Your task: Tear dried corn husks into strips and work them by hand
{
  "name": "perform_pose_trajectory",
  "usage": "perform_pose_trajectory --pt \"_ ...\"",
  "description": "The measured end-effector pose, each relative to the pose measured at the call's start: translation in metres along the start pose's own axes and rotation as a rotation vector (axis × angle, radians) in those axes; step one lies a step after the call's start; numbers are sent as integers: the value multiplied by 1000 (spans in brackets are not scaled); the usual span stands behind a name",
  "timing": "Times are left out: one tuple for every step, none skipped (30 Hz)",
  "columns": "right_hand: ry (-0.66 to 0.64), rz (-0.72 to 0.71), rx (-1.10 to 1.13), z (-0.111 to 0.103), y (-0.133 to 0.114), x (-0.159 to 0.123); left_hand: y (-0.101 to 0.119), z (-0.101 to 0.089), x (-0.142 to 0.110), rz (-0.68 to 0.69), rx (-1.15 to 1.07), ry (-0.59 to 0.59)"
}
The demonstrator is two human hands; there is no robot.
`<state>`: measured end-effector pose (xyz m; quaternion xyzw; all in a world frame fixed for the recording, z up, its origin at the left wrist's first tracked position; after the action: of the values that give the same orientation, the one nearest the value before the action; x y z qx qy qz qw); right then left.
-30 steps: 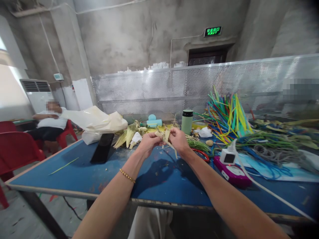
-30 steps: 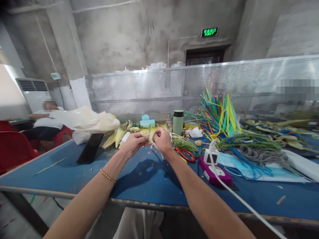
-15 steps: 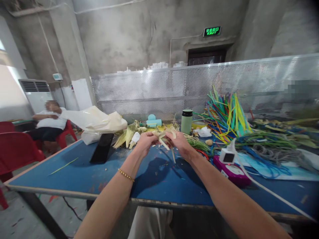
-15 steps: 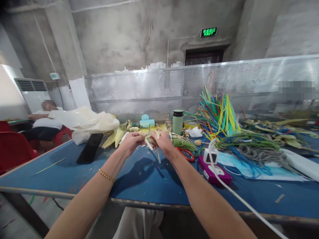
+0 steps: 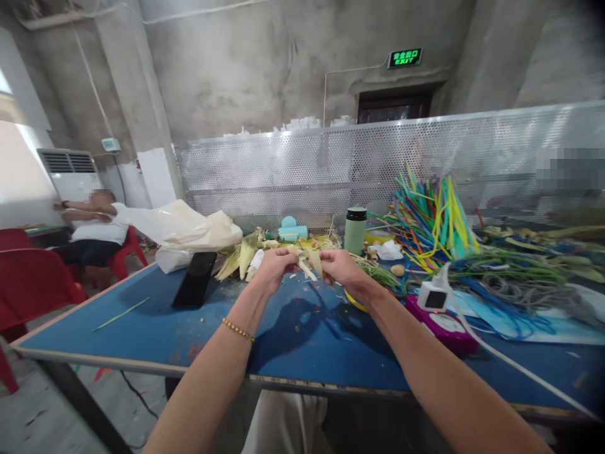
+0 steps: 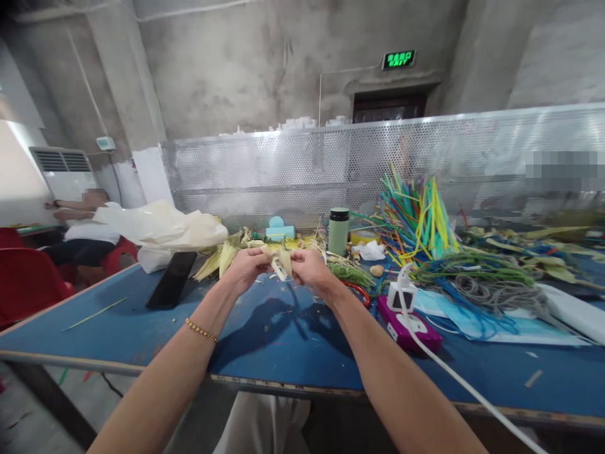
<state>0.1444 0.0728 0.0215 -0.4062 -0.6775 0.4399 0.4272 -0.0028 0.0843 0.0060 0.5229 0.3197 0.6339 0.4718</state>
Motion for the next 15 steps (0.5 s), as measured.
perform_pose_trajectory --pt "2 6 16 0 1 0 0 -1 0 0 -1 6" --pt "7 11 29 1 2 1 0 -1 0 -1 -2 11" --pt "11 12 40 1 3 2 0 -2 0 -3 -1 17" --pt "11 5 48 1 3 2 0 -2 0 -6 1 22" --pt "2 -9 56 1 3 3 -1 -3 0 -8 6 26" --pt "-11 -29 61 1 2 3 -1 -3 0 -9 11 29" --pt "-30 -49 68 1 1 3 -1 -3 0 -10 17 32" --pt "-54 -67 78 2 -1 2 0 -3 0 -11 20 33" --pt "-80 -77 89 3 -2 1 0 -3 0 -12 19 31" --pt "-108 -78 102 4 -3 0 0 -2 -1 -14 17 24" --pt "-140 -70 121 5 -4 -1 0 -1 -1 -17 13 12" --pt "-177 -55 149 6 -5 -3 -1 0 -1 -19 11 -3" --pt "-212 -34 186 8 -5 -5 -1 1 -2 -19 10 -19" --pt "-239 -13 225 9 -6 -6 -1 2 -2 -18 11 -36" --pt "-257 5 264 10 -6 -8 -1 2 -2 -17 13 -48"
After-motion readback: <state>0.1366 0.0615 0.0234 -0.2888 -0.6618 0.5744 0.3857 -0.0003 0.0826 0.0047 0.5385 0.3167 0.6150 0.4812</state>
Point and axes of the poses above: each hand's wrist, its own x-axis towards the middle knuckle, its own z-axis out of the palm, y = z × x, the point moved 6 cm from there along x, towards the middle knuckle, and after that the axes turned 5 degrees about z, right-handed, at the moved point
